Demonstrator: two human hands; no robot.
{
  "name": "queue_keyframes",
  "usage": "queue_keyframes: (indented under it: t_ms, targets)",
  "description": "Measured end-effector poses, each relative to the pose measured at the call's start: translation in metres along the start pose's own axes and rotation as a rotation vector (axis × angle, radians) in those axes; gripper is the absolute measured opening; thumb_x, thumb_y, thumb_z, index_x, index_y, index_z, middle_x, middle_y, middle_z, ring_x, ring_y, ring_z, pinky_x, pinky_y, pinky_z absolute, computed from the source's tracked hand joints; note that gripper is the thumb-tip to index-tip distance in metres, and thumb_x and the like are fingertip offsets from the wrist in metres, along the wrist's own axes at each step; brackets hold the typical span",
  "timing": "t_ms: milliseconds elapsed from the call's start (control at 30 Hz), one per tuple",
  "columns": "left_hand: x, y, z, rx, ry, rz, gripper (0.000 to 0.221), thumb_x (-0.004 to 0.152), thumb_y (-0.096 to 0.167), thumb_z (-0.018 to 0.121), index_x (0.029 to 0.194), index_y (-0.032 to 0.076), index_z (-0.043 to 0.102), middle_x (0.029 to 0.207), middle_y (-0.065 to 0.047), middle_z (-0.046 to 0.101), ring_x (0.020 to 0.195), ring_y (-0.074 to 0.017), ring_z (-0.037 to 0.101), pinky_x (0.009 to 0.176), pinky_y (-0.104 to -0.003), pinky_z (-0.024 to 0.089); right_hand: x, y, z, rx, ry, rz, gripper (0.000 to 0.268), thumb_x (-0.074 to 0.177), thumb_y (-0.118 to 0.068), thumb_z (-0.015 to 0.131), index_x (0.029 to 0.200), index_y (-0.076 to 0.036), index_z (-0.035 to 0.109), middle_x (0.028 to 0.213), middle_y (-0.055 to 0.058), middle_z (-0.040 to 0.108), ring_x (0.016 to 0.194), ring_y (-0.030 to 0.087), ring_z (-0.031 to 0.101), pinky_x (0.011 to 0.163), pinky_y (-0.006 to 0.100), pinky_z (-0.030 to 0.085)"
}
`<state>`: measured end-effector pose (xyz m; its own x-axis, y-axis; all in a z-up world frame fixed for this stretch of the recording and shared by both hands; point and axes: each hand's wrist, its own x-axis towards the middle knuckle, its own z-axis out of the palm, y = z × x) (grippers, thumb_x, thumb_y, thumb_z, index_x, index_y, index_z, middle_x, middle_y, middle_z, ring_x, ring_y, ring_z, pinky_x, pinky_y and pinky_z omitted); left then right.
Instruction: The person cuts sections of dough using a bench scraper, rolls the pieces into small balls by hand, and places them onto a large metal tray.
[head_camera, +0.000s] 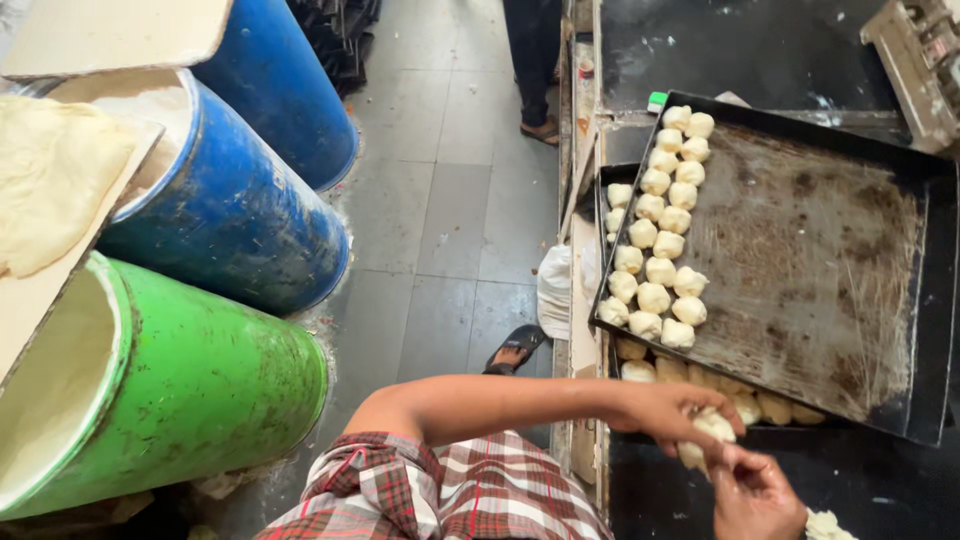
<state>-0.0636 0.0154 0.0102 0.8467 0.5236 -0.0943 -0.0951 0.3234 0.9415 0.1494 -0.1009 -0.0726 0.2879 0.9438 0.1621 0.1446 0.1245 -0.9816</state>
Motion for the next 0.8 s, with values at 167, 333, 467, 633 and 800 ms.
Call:
queue_keyframes:
  t_ms: [167,333,467,633,800]
  targets:
    - [-0.003,-0.017,0.007,0.035,-0.005,0.011,0.034,0.096,0.016,0.072,0.126,0.006,0.062,0.103,-0.006,0.07,0.087,-0.0157,0.068,0.067,-0.033,0.06,-0.007,0.057,-0.025,0.008,-0.065,0.129,0.016,0.099,0.002,0.067,0.114,0.002,0.064,0.104,0.012,0.073,0.097,0.011,0.07,0.087,0.022,0.053]
    - [0.003,-0.006,-0.014,0.267,0.344,0.387,0.041,0.094,0.004,0.061,0.135,0.005,0.061,0.121,-0.005,0.068,0.09,-0.0135,0.07,0.082,-0.031,0.06,0.022,0.047,-0.014,-0.151,-0.182,0.25,0.019,0.099,0.002,0.067,0.117,0.003,0.062,0.111,0.015,0.07,0.101,0.015,0.069,0.09,0.025,0.054]
    - [-0.006,0.016,-0.046,0.183,0.397,0.487,0.057,0.096,-0.001,0.071,0.149,0.005,0.051,0.133,-0.01,0.06,0.111,-0.0152,0.059,0.093,-0.031,0.053,0.054,0.018,0.004,-0.208,-0.22,0.24,0.022,0.099,0.002,0.068,0.12,0.004,0.061,0.116,0.017,0.067,0.104,0.017,0.069,0.092,0.027,0.055]
    - [-0.014,0.012,-0.033,-0.06,0.11,0.44,0.047,0.096,0.002,0.073,0.14,0.002,0.057,0.12,-0.014,0.07,0.102,-0.0172,0.068,0.093,-0.034,0.058,0.072,0.032,0.012,-0.267,-0.244,0.19,0.025,0.1,0.002,0.068,0.123,0.005,0.059,0.123,0.019,0.064,0.108,0.021,0.068,0.095,0.03,0.055]
    - [-0.034,0.05,-0.004,0.214,0.126,0.307,0.053,0.095,0.011,0.067,0.147,0.006,0.055,0.106,-0.017,0.072,0.085,-0.0245,0.068,0.078,-0.039,0.059,0.08,0.032,-0.002,-0.355,-0.176,0.1,0.028,0.1,0.002,0.068,0.126,0.005,0.058,0.13,0.021,0.06,0.112,0.024,0.067,0.098,0.033,0.056]
